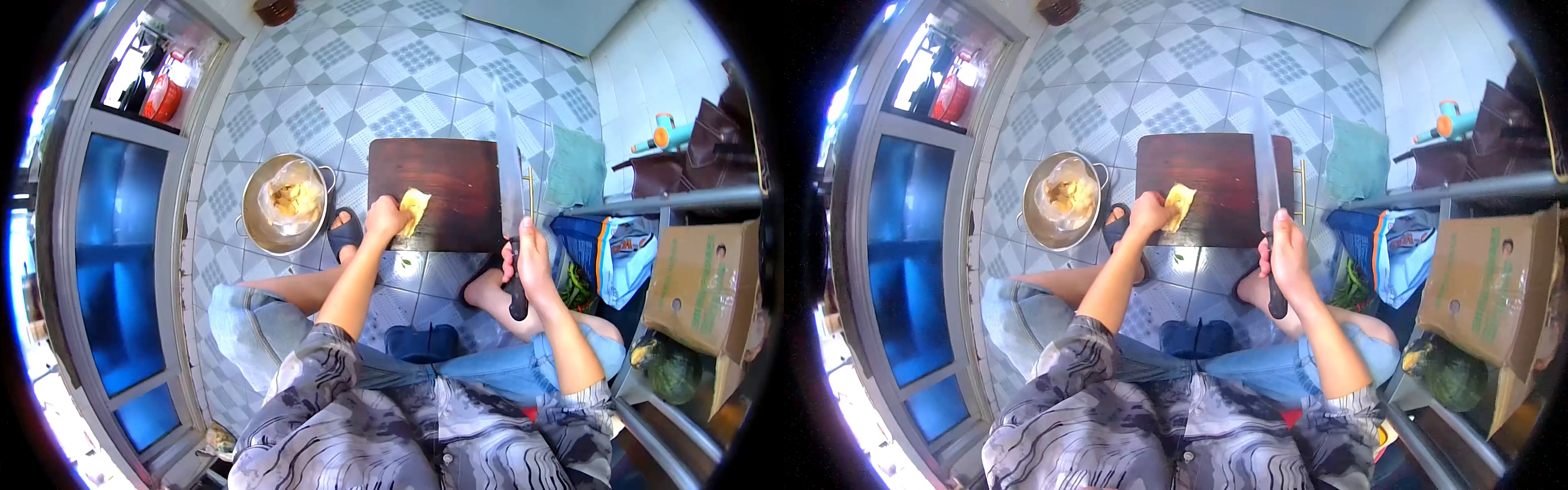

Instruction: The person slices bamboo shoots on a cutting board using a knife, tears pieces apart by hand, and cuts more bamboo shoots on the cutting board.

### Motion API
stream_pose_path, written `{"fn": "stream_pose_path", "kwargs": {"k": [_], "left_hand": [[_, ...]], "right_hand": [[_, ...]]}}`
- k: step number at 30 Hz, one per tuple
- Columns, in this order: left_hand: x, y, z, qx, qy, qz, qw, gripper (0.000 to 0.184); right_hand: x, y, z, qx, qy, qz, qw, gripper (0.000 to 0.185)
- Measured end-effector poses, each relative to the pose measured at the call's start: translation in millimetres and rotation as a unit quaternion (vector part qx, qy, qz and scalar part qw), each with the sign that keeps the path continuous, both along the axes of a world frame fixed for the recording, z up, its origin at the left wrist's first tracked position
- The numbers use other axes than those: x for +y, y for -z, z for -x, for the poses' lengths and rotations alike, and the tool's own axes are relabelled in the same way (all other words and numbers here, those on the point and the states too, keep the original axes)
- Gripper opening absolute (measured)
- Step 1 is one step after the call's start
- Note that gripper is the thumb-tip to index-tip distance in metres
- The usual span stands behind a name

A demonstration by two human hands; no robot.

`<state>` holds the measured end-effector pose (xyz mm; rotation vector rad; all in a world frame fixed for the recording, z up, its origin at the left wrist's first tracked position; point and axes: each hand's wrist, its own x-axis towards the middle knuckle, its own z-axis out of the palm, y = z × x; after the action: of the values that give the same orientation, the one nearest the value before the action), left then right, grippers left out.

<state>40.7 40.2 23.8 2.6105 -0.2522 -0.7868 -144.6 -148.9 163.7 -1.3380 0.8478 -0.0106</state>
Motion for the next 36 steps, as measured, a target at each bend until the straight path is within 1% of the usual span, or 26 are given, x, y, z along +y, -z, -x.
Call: {"fn": "stream_pose_path", "kwargs": {"k": [1,3,4,5,6,7,8,10,11,12,14,15,16,18,20,22,26,29,31,36], "left_hand": [[-2,2,5,-0.002,0.009,-0.003,1.000,0.034],[-5,6,14,-0.011,-0.053,0.059,0.997,0.030],[-7,7,19,-0.013,-0.043,0.056,0.997,0.030],[-10,9,24,0.077,-0.146,0.183,0.969,0.026],[-15,2,29,0.165,-0.244,0.302,0.907,0.021],[-20,-4,35,0.191,-0.280,0.347,0.875,0.014],[-23,-10,38,0.192,-0.272,0.344,0.878,0.014],[-29,-19,43,0.200,-0.323,0.412,0.828,0.016],[-30,-23,43,0.199,-0.334,0.411,0.824,0.016],[-28,-21,42,0.199,-0.332,0.410,0.826,0.016],[-22,-15,40,0.197,-0.348,0.403,0.823,0.019],[-20,-11,38,0.198,-0.354,0.398,0.823,0.020],[-17,-6,36,0.198,-0.356,0.398,0.822,0.020],[-13,2,35,0.203,-0.398,0.429,0.785,0.015],[-11,10,32,0.205,-0.411,0.434,0.775,0.013],[-9,18,30,0.197,-0.414,0.438,0.773,0.012],[-5,25,28,0.191,-0.405,0.428,0.785,0.012],[-3,23,27,0.211,-0.384,0.441,0.783,0.014],[1,28,26,0.255,-0.344,0.461,0.777,0.016],[1,34,27,0.249,-0.356,0.462,0.773,0.014]], "right_hand": [[0,1,2,0.005,0.003,-0.006,1.000,0.048],[1,0,5,0.016,0.002,-0.022,1.000,0.044],[0,3,7,0.020,-0.002,-0.027,0.999,0.045],[0,7,9,0.040,-0.017,-0.015,0.999,0.045],[1,9,11,0.058,-0.033,-0.004,0.998,0.045],[3,11,13,0.056,-0.036,-0.022,0.998,0.047],[3,11,13,0.079,-0.083,0.002,0.993,0.049],[5,18,15,0.069,-0.161,0.139,0.975,0.045],[3,18,17,0.090,-0.201,0.138,0.966,0.043],[3,16,19,0.089,-0.198,0.138,0.966,0.043],[4,14,23,0.119,-0.270,0.251,0.922,0.046],[6,12,23,0.115,-0.283,0.264,0.915,0.045],[7,7,22,0.115,-0.284,0.265,0.915,0.045],[12,-3,17,0.170,-0.326,0.198,0.909,0.046],[16,12,20,0.168,-0.343,0.214,0.899,0.046],[19,27,25,0.170,-0.363,0.334,0.853,0.046],[18,28,26,0.210,-0.366,0.350,0.836,0.045],[20,28,26,0.205,-0.366,0.352,0.837,0.045],[21,27,26,0.208,-0.364,0.363,0.832,0.044],[20,30,27,0.205,-0.365,0.365,0.832,0.044]]}}
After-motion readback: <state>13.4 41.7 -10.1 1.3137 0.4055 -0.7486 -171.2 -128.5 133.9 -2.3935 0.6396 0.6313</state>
